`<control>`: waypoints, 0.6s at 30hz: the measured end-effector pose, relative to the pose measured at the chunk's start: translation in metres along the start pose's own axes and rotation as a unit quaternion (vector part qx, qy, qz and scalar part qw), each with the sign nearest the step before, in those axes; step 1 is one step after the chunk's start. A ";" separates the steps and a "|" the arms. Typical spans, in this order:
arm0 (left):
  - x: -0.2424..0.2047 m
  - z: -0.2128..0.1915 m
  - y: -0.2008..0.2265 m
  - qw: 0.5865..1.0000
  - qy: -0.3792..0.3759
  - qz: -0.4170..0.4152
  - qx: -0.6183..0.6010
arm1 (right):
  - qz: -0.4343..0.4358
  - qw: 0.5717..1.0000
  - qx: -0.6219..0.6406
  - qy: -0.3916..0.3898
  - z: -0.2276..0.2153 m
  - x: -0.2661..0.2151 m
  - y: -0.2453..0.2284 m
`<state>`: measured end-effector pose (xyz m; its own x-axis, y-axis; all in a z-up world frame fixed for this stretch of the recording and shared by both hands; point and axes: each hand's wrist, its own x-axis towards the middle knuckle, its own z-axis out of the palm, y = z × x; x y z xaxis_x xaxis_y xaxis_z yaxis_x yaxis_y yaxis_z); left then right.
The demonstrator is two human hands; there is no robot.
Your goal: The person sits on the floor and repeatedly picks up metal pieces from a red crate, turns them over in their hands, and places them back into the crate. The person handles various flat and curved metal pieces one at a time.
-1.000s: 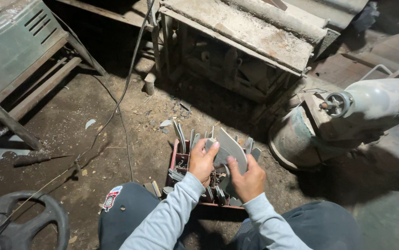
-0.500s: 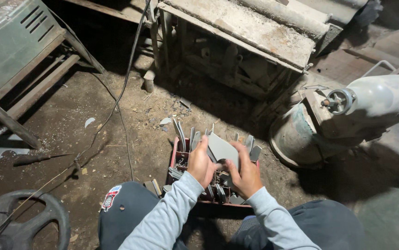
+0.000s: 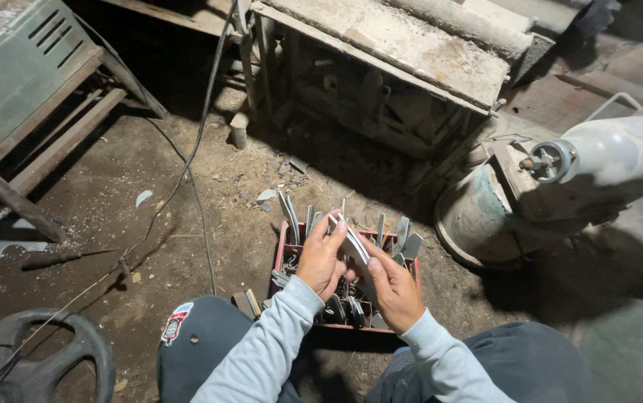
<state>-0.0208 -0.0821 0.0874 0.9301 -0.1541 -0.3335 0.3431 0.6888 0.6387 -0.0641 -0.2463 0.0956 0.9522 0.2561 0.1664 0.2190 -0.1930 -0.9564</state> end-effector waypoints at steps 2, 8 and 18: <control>-0.002 0.001 -0.003 0.999 -0.014 -0.030 0.032 | 0.078 0.995 0.054 -0.006 0.001 -0.001 0.005; 0.003 -0.008 -0.011 0.997 -0.055 -0.028 0.046 | 0.184 0.958 0.217 -0.024 0.002 -0.001 0.004; -0.001 -0.002 0.010 0.994 -0.081 -0.027 -0.075 | 0.167 0.979 0.110 -0.032 0.007 -0.021 0.018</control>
<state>-0.0185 -0.0736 0.0927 0.9242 -0.2969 -0.2404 0.3804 0.7729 0.5079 -0.0819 -0.2483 0.0726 0.9462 0.2736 -0.1729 -0.1600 -0.0691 -0.9847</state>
